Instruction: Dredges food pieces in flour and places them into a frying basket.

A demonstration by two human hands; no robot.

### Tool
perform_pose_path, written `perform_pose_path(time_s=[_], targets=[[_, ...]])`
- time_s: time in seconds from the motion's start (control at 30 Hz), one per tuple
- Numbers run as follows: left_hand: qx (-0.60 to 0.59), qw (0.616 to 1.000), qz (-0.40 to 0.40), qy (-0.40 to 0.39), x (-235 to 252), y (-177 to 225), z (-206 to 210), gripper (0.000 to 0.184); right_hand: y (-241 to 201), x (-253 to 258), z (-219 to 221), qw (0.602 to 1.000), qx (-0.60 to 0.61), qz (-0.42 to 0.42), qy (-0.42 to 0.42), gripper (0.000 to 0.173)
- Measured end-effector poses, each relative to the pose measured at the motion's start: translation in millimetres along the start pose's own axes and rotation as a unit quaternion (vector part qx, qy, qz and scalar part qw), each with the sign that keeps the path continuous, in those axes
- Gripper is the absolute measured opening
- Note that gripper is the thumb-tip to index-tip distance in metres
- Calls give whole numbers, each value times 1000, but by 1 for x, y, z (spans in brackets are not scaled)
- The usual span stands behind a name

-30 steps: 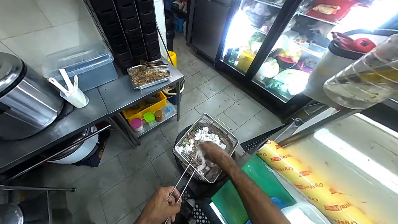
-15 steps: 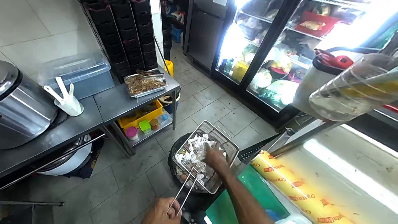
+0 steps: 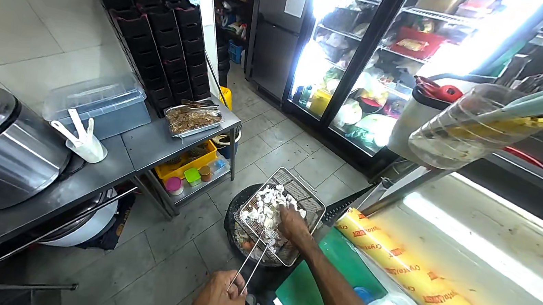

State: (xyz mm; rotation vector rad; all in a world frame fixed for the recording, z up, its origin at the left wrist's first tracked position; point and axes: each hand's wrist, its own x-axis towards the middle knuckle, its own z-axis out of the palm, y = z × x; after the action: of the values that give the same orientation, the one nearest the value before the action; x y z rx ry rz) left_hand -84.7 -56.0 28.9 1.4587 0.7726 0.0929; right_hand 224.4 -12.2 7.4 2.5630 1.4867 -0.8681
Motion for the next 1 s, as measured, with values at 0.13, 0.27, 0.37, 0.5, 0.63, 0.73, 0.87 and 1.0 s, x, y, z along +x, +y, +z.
perform_pose_path(time_s=[0.13, 0.27, 0.37, 0.5, 0.63, 0.73, 0.87, 1.0], targets=[[0, 1000, -3, 11, 2, 4, -2, 21, -4, -15, -13, 1000, 19, -19, 4, 41], [-10, 1000, -12, 25, -7, 2, -8, 22, 12, -40, -34, 984, 108, -44, 134, 28], [-6, 999, -15, 36, -19, -1, -15, 21, 32, -61, -45, 912, 299, -88, 268, 23], [-22, 997, -19, 65, -44, -11, -27, 22, 49, -86, -41, 724, 638, -55, 256, 26], [-53, 991, -48, 110, -97, -27, -40, 22, 48, -99, -4, 600, 767, 21, 227, 28], [-69, 982, -76, 156, -155, -41, -44, 22, 31, -102, 35, 574, 799, 26, 179, 27], [-82, 957, -121, 251, -258, -53, -50, 18, -9, -98, 102, 564, 821, 17, 86, 23], [-89, 916, -171, 351, -344, -61, -69, 19, -29, -90, 179, 543, 839, -2, -28, 25]])
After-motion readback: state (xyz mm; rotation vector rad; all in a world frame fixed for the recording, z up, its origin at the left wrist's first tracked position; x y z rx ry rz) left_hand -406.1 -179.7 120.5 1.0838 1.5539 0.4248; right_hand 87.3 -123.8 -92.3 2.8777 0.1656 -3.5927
